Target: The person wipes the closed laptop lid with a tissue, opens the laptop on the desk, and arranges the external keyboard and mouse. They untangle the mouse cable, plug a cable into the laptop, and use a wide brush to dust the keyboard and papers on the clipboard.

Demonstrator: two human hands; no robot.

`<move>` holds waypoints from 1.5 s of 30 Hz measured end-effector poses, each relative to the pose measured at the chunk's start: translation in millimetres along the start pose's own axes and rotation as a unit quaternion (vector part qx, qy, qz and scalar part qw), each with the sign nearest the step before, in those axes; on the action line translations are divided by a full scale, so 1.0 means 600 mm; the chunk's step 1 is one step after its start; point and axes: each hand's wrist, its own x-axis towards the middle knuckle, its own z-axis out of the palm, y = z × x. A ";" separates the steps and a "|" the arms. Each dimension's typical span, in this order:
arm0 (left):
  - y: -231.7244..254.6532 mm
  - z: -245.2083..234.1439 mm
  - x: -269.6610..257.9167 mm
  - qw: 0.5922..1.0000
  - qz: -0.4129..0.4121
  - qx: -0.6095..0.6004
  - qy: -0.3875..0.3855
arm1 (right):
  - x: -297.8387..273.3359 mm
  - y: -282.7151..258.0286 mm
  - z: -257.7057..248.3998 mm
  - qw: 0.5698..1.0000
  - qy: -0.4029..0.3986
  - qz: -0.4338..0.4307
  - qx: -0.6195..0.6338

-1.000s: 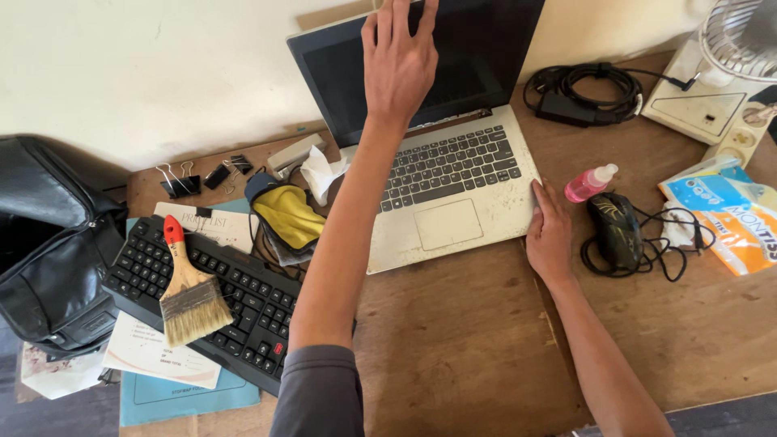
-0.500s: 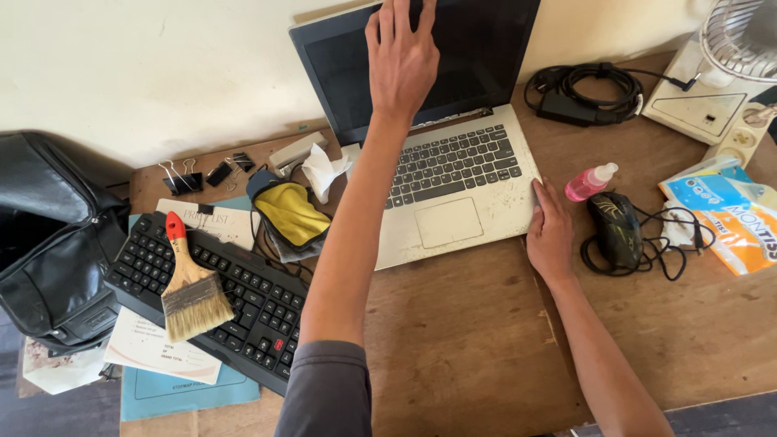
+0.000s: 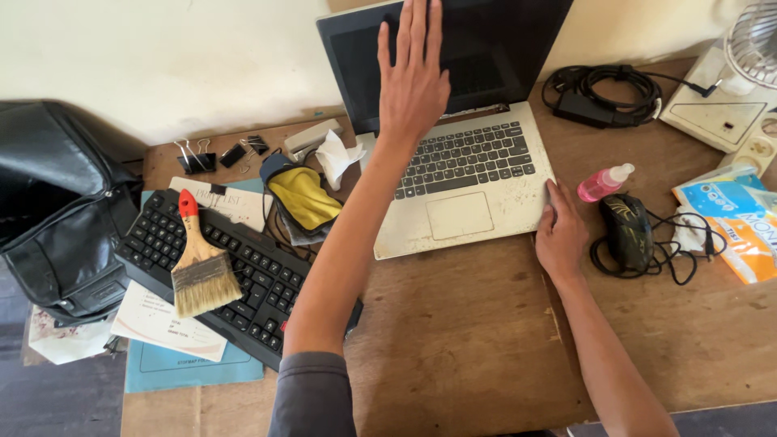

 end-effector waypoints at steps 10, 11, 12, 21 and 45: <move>-0.008 -0.002 -0.003 0.998 -0.023 0.056 -0.032 | -0.007 -0.006 0.003 0.999 0.020 0.010 -0.034; -0.007 0.001 -0.003 0.998 -0.024 0.053 -0.032 | -0.008 -0.005 0.004 0.999 0.023 0.008 -0.034; -0.007 0.004 -0.002 0.997 -0.024 0.065 -0.029 | -0.010 -0.004 0.005 0.999 0.025 0.007 -0.034; -0.013 0.018 0.007 0.997 -0.035 0.060 -0.045 | -0.013 0.000 0.011 0.999 0.036 -0.003 -0.037; 0.014 -0.112 -0.117 0.991 -0.050 -0.077 -0.094 | -0.013 0.013 0.019 0.998 0.030 -0.049 -0.023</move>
